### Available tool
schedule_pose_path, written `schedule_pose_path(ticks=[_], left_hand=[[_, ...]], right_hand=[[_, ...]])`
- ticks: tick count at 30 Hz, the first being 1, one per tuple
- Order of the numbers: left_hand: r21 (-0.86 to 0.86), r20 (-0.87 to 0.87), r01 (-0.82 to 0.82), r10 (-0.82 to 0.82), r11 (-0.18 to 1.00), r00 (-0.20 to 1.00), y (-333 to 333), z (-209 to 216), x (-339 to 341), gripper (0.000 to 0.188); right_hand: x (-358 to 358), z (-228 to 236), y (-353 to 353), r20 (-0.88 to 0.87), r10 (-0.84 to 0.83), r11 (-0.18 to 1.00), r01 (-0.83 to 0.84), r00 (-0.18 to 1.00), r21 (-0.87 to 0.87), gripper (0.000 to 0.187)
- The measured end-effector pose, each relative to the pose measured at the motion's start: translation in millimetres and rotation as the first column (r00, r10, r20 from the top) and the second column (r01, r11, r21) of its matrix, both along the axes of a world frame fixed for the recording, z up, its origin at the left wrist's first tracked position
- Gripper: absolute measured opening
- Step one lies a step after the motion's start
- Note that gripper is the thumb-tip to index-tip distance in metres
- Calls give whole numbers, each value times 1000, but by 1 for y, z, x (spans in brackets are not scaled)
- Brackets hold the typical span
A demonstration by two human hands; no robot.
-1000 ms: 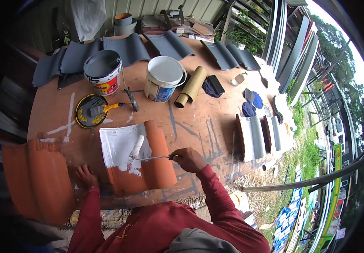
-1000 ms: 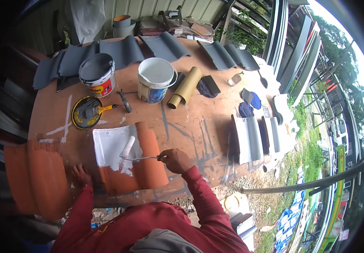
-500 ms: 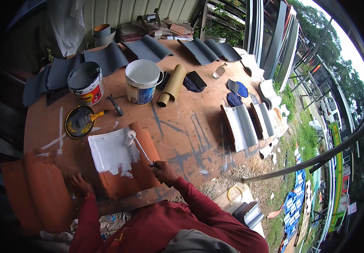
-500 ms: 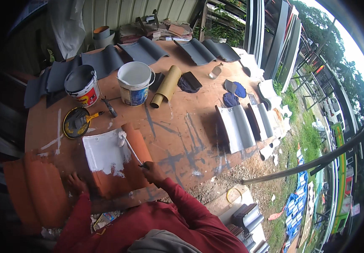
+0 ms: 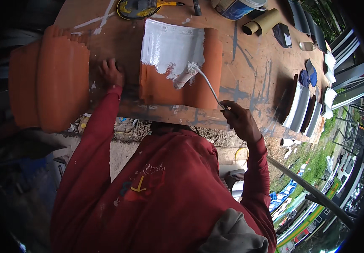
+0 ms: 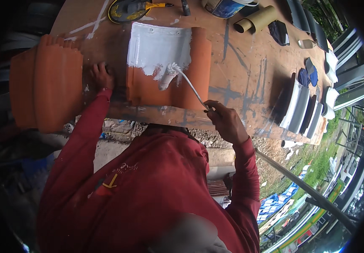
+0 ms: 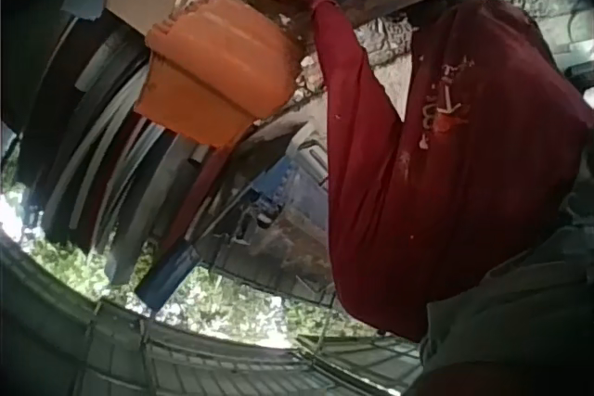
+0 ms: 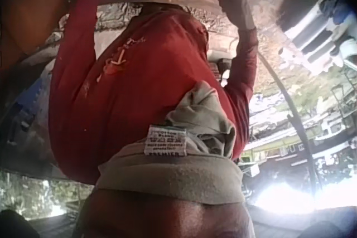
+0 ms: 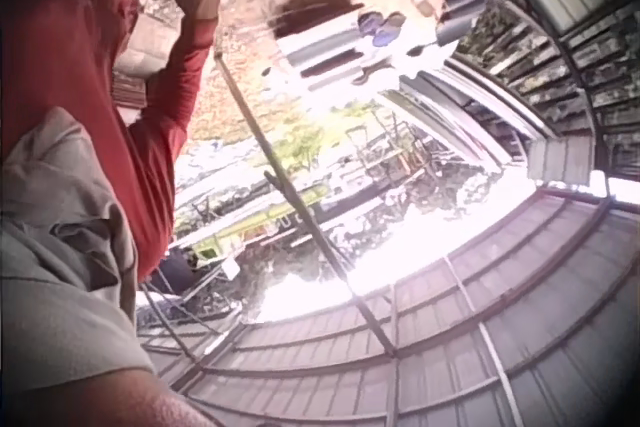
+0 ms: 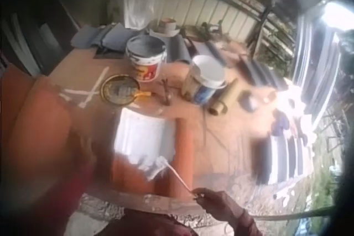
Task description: The person places a roof tile on the table, dips a paint roller into a container of paint, and coats the surface of the tile. The person then holds the tile by hand and applies paint to its curved sides with the paint roller.
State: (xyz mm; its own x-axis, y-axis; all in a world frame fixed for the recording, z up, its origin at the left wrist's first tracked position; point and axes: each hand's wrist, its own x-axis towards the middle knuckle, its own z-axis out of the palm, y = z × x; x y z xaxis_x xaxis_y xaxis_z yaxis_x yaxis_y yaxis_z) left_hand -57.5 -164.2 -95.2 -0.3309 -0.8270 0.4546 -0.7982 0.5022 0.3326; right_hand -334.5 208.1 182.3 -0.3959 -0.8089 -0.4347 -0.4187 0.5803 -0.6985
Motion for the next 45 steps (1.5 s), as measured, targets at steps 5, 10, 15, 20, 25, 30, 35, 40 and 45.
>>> schedule_pose_path(ticks=[5, 10, 15, 20, 25, 30, 35, 40, 45], left_hand=[[-48, 7, -19, 20, 999, 1000, -2, -7, 4, 44], [-1, -1, -40, 40, 999, 999, 7, 10, 1, 41], [-32, -3, -38, 38, 999, 999, 8, 11, 0, 41], [-5, -11, -29, 28, 1000, 1000, 5, 6, 2, 39], [-9, 9, -37, 37, 999, 999, 6, 15, 3, 37], [-14, 12, -27, 27, 1000, 1000, 6, 17, 0, 37], [-88, 11, -4, 5, 996, 1000, 4, 16, -3, 33], [-122, 49, 1, 5, 993, 999, 6, 17, -4, 29], [-132, 24, 2, 1, 991, 1000, -2, 10, -1, 29]], right_hand=[[-45, 5, -40, -188, 360, 929, -333, 914, 162, 24], [-61, -20, -82, -74, 527, 816, -480, 847, 321, 27], [-7, -54, -107, -128, 488, 873, -487, 863, 42, 23], [-55, -43, -75, -215, 621, 782, -616, 754, 99, 23], [-42, -25, -71, -102, 396, 903, -366, 913, 225, 23], [10, -60, -92, -111, 408, 913, -405, 906, 54, 21], [8, -57, -76, -122, 383, 924, -376, 916, 77, 19], [22, -59, -82, -92, 386, 922, -380, 918, 70, 21], [6, -70, -72, -107, 353, 936, -351, 930, 41, 22]])
